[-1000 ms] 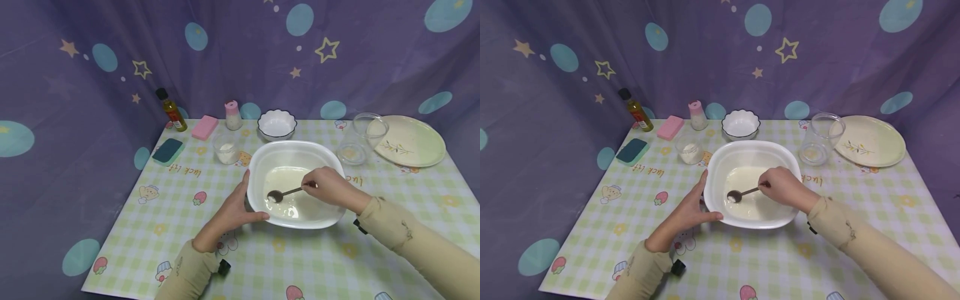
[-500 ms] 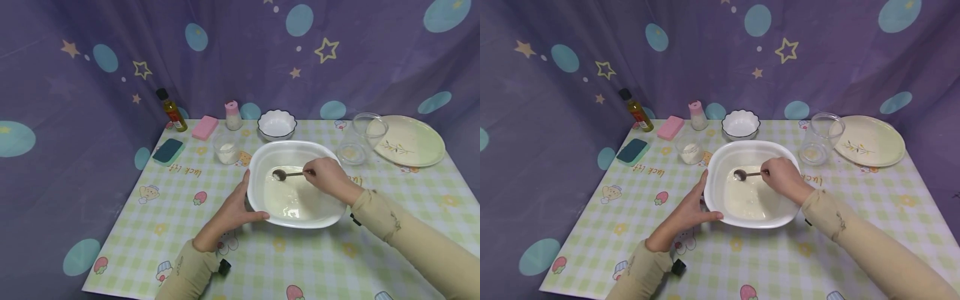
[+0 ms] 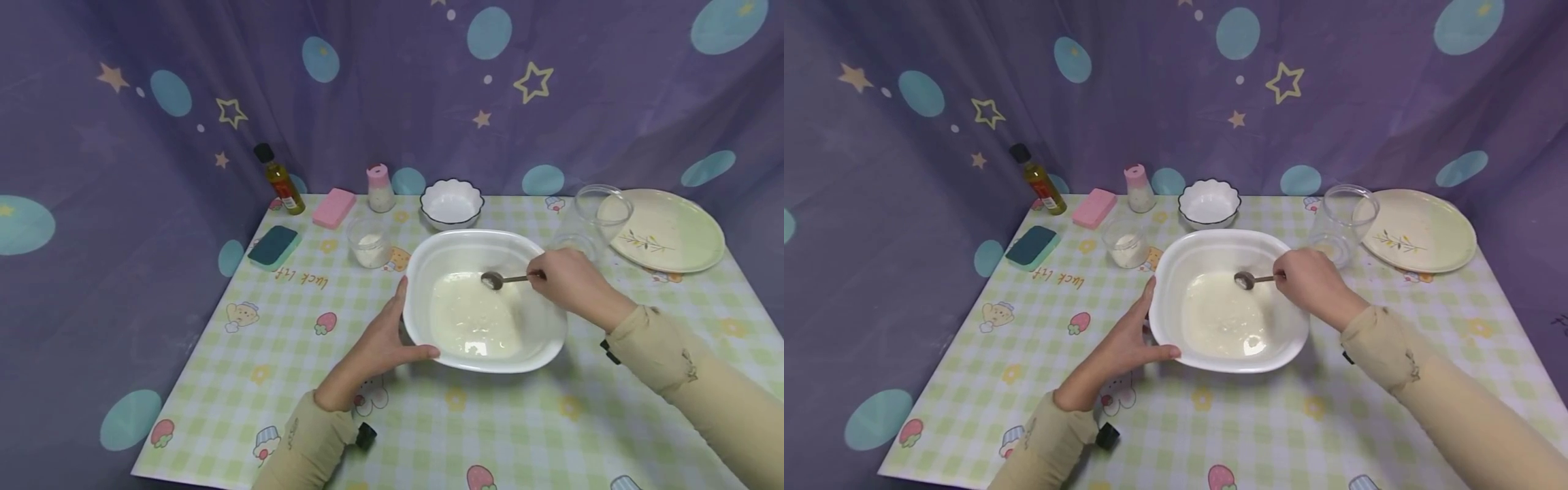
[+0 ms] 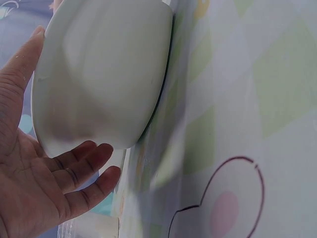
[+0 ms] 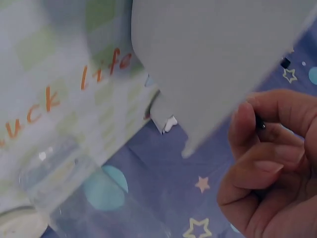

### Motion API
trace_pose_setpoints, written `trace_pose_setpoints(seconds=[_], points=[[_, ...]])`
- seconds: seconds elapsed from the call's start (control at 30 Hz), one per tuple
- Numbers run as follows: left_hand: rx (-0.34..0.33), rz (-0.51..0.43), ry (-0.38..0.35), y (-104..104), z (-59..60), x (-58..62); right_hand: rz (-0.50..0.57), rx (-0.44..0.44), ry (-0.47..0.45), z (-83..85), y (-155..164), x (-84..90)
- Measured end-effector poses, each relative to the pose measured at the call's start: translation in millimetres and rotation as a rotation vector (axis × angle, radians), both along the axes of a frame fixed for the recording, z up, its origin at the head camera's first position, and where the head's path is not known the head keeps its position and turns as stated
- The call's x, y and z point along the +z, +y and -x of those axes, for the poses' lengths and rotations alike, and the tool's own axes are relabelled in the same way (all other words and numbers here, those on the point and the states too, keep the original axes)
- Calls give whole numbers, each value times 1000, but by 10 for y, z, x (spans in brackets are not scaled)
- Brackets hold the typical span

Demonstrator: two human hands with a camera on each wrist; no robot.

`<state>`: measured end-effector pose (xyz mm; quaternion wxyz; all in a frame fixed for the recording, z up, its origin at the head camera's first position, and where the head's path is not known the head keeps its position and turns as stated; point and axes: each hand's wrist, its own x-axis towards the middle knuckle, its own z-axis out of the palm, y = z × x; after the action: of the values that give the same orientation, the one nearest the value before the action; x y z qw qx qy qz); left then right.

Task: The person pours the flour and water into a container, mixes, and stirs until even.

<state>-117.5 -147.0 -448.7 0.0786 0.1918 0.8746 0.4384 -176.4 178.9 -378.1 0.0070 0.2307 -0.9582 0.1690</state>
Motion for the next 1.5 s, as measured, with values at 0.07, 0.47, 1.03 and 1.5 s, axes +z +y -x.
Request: trace_pose_setpoints(seconds=[0.07,0.47,1.03,1.5], points=[[2,-3,-5,0,-1,1,-26,7,-22,-20,42,39],[7,3,-15,3,-2,22,-93,93,-176,-172,173,245],[19,1,-27,7,-9,8,23,304,-244,-214,17,95],[7,-13,-20,1,-4,14,123,293,-42,-190,-299,-188]])
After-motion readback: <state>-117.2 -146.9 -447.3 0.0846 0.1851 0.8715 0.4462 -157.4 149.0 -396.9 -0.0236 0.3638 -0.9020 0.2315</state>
